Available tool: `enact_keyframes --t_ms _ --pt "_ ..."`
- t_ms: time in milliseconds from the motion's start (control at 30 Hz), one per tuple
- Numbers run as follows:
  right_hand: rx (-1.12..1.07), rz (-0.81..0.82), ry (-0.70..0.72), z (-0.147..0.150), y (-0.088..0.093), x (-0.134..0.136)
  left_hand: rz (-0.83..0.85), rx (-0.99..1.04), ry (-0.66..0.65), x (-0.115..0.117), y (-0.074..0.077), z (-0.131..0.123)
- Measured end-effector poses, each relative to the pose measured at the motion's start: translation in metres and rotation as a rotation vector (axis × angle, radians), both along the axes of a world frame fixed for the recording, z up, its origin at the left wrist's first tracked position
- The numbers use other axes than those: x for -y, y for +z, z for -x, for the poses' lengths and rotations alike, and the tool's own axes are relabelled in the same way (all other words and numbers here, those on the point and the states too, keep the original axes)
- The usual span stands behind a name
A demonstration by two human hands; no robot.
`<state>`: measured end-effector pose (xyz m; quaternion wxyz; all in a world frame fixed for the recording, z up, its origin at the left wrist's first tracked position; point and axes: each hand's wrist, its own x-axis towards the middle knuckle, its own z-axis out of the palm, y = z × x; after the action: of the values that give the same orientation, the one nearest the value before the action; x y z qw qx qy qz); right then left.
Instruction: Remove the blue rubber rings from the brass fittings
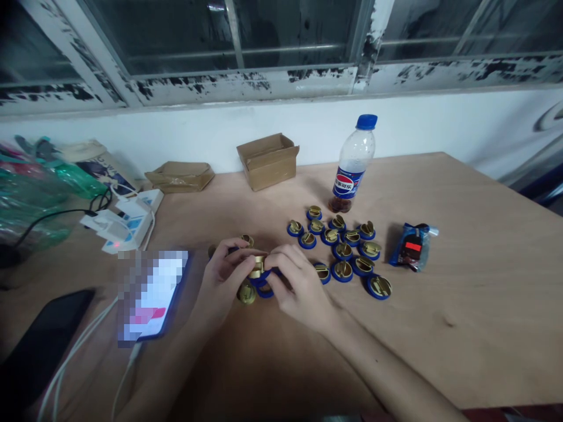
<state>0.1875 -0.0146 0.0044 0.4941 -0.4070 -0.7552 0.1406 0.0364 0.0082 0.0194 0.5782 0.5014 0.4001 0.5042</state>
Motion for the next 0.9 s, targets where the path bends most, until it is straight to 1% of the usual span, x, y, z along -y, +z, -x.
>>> enact_keyframes --t_ms 133,333,433,533,600,633,667,767,833,900 --pt "0.046 -0.087 -0.015 0.0 -0.003 0.001 0.054 0.04 0.009 -0.001 -0.001 0.001" --pt "0.07 -0.102 -0.013 0.001 -0.007 0.004 0.068 0.253 0.045 -0.007 -0.003 0.006" --pt "0.051 -0.135 -0.067 0.001 -0.007 0.005 0.051 0.297 0.068 -0.009 -0.003 0.01" --pt "0.031 -0.161 -0.207 -0.001 -0.006 0.003 0.038 0.267 0.083 -0.01 -0.003 0.012" --pt "0.046 -0.123 -0.29 -0.004 -0.007 0.0 0.028 0.236 0.069 -0.01 -0.003 0.013" --pt "0.08 -0.088 -0.303 -0.005 -0.008 -0.003 0.022 0.209 0.061 -0.01 -0.003 0.013" --pt "0.133 -0.047 -0.294 -0.007 -0.009 -0.005 0.019 0.171 0.051 -0.01 -0.003 0.013" --pt "0.278 0.034 -0.202 -0.009 -0.01 -0.009 -0.016 0.027 0.024 -0.009 -0.002 0.013" --pt "0.243 0.045 -0.171 -0.009 -0.008 -0.009 -0.082 -0.042 0.016 -0.008 -0.002 0.013" --pt "0.114 0.043 -0.181 -0.009 -0.004 -0.007 -0.179 -0.08 0.028 -0.006 -0.003 0.011"
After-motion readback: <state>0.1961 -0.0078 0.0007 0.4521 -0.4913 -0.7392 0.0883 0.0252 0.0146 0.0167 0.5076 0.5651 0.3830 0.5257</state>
